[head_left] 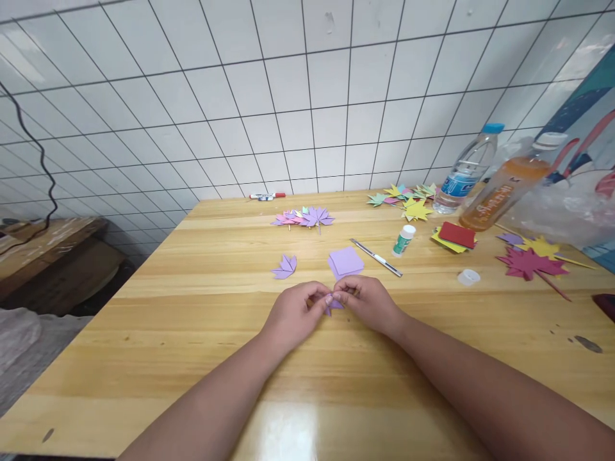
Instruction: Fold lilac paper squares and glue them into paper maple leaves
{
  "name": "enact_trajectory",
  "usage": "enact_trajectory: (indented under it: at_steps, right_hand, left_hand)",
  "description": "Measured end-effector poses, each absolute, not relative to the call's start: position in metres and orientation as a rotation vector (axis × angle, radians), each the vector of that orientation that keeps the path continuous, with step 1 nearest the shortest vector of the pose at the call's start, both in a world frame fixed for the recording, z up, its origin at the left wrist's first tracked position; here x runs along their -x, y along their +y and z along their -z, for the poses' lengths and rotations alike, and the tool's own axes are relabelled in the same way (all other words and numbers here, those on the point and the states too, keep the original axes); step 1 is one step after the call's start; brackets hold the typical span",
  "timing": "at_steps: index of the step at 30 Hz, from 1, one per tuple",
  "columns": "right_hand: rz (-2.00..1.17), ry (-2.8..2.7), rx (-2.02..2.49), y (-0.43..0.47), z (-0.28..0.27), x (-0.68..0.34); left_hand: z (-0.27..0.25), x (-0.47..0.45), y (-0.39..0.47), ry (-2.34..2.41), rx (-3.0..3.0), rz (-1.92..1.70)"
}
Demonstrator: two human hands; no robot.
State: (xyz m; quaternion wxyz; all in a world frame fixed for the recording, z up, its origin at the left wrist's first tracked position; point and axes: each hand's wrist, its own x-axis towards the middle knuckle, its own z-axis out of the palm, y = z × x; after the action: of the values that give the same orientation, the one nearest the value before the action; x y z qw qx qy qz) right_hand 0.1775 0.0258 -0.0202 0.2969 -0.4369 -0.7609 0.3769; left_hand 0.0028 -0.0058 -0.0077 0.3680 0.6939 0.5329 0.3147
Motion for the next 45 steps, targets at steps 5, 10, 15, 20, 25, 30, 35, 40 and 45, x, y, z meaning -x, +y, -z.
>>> enact_trajectory:
  at_steps: [5,10,15,20,25,30,35,40,45]
  right_hand:
    - [-0.957,-2.075,1.16,0.025,0.021,-0.174]
    - [-1.09,-2.014,1.158,0.025,0.02,-0.169]
    - [-1.147,-1.903,1.247,0.027,0.016,-0.172]
    - [-1.216,-1.803,1.2,0.025,0.019,-0.175]
    - [-1.064,-1.885,1.076,0.021,0.022,-0.176]
    - [-0.787,-2.062,0.8,0.024,0.02,-0.184]
    - [-0.695,-2.138,0.771,0.023,0.017,-0.186]
    - [-0.7,-2.137,0.754,0.022,0.018,-0.183]
    - [-0.72,-2.112,0.711,0.023,0.021,-0.181]
  left_hand:
    - [0.009,0.002,-0.003,1.386,-1.803,-0.769]
    - [0.021,0.006,0.001,1.414,-1.729,-0.788]
    - [0.024,0.009,0.009,1.362,-1.518,-0.916]
    - [0.017,0.008,0.009,1.364,-1.465,-1.022]
    - [0.019,0.003,0.004,1.303,-1.482,-0.99]
    - [0.019,0.0,-0.001,1.163,-1.457,-0.873]
    - [0.012,-0.001,-0.001,1.081,-1.372,-0.838]
    - [0.014,0.002,0.002,1.031,-1.264,-0.863]
    - [0.016,0.0,0.002,1.02,-1.241,-0.853]
